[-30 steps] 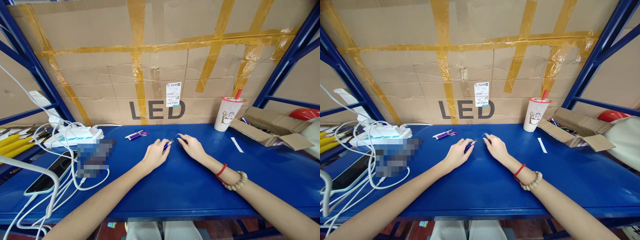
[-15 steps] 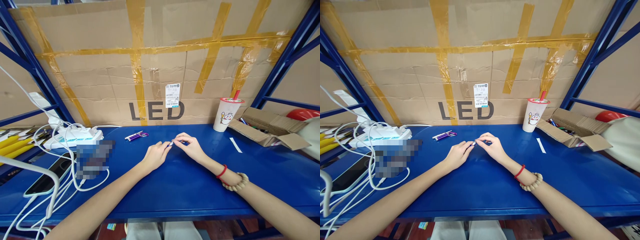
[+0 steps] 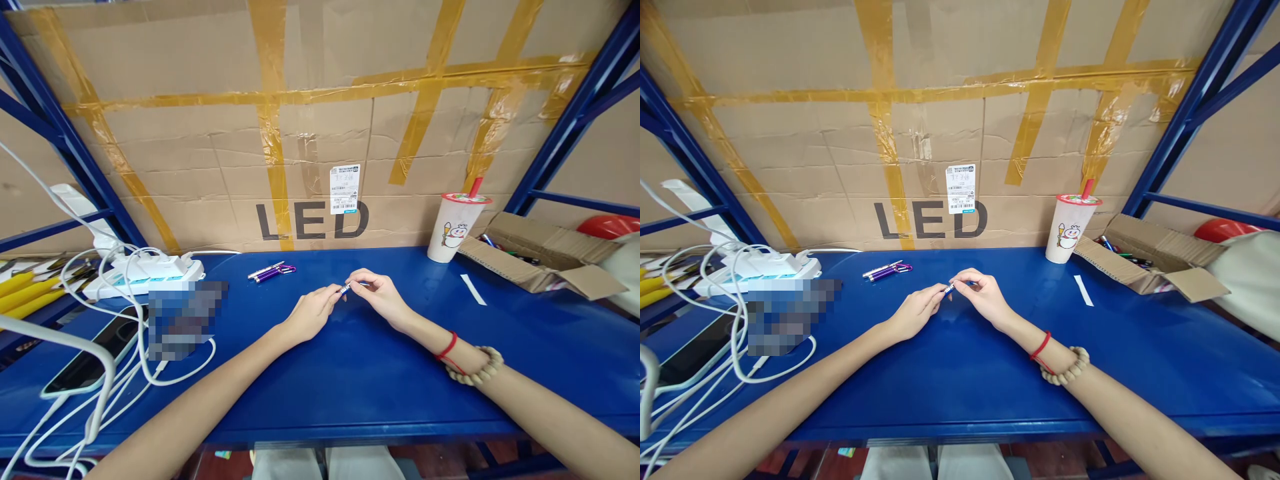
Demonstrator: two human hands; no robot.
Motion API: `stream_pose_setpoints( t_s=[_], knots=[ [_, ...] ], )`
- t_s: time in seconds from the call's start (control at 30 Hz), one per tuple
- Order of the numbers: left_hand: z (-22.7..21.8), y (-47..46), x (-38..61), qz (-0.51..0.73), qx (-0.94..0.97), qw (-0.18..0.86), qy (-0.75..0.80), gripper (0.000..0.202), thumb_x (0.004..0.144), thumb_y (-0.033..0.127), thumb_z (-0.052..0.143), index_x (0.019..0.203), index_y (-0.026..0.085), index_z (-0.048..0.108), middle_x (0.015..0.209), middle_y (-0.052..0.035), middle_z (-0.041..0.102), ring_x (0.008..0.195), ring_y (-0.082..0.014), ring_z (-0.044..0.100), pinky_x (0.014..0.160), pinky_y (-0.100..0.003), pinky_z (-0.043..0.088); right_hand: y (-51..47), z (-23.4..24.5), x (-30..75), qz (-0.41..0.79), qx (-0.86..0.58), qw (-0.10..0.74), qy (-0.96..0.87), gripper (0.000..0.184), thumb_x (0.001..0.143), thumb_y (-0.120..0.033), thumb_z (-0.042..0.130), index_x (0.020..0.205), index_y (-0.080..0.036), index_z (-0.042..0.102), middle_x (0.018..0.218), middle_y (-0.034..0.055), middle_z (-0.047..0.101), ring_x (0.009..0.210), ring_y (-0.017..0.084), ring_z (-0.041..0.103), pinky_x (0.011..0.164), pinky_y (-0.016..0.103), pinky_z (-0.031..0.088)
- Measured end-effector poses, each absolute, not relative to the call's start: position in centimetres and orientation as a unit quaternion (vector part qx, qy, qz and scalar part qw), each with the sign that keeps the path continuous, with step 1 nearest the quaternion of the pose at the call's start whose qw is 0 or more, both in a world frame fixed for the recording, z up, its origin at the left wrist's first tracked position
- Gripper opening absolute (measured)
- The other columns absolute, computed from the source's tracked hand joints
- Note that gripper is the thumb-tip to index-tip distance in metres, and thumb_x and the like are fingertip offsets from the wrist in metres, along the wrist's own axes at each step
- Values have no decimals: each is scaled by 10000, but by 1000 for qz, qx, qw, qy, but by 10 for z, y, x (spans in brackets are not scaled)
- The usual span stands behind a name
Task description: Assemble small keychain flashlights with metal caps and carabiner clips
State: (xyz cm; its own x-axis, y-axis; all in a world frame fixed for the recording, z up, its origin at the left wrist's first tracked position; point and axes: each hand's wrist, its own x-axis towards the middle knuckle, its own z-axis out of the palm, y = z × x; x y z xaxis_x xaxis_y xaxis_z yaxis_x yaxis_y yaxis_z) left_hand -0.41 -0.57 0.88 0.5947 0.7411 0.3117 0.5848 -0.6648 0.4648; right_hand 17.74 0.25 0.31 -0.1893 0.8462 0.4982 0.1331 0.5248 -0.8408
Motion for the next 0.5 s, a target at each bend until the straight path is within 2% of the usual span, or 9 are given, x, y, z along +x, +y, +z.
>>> stream_pose_setpoints(
  t_s=[0.07, 0.13, 0.27, 0.4, 0.5],
  knots=[
    [8, -5, -3, 232, 878, 165, 385, 334, 954, 318, 191, 997, 223, 509, 742, 19, 569, 672, -112, 548, 646, -214, 426, 4, 2, 180, 320, -360, 529, -698, 248, 762, -418, 595, 751, -176, 646, 866, 54, 608, 812, 159, 576, 741, 295, 469],
    [7, -5, -2, 220, 881, 131, 398, 305, 946, 344, 243, 1041, 235, 511, 802, 8, 578, 751, -129, 557, 690, -233, 437, 7, 1, 183, 283, -377, 514, -716, 243, 777, -410, 580, 771, -179, 656, 861, 57, 617, 818, 165, 578, 695, 283, 466],
    [8, -4, -2, 195, 879, 46, 433, 290, 922, 369, 337, 1149, 261, 482, 873, -16, 584, 840, -166, 537, 729, -272, 450, 11, -2, 189, 174, -426, 441, -771, 188, 805, -351, 562, 804, -201, 676, 849, 47, 626, 773, 155, 571, 594, 255, 435],
    [9, -1, -5, 191, 884, 14, 427, 250, 927, 310, 345, 1065, 244, 542, 917, -12, 620, 853, -174, 494, 742, -268, 445, 10, -2, 195, 91, -463, 350, -809, 140, 818, -301, 558, 802, -252, 689, 835, 11, 630, 769, 147, 565, 607, 251, 422],
    [7, 4, -10, 199, 878, 3, 436, 253, 926, 295, 351, 1054, 226, 558, 899, -24, 622, 865, -182, 471, 764, -273, 442, 10, -2, 197, 77, -474, 328, -813, 143, 824, -297, 555, 811, -262, 693, 839, 2, 633, 731, 138, 568, 609, 252, 424]
  ],
)
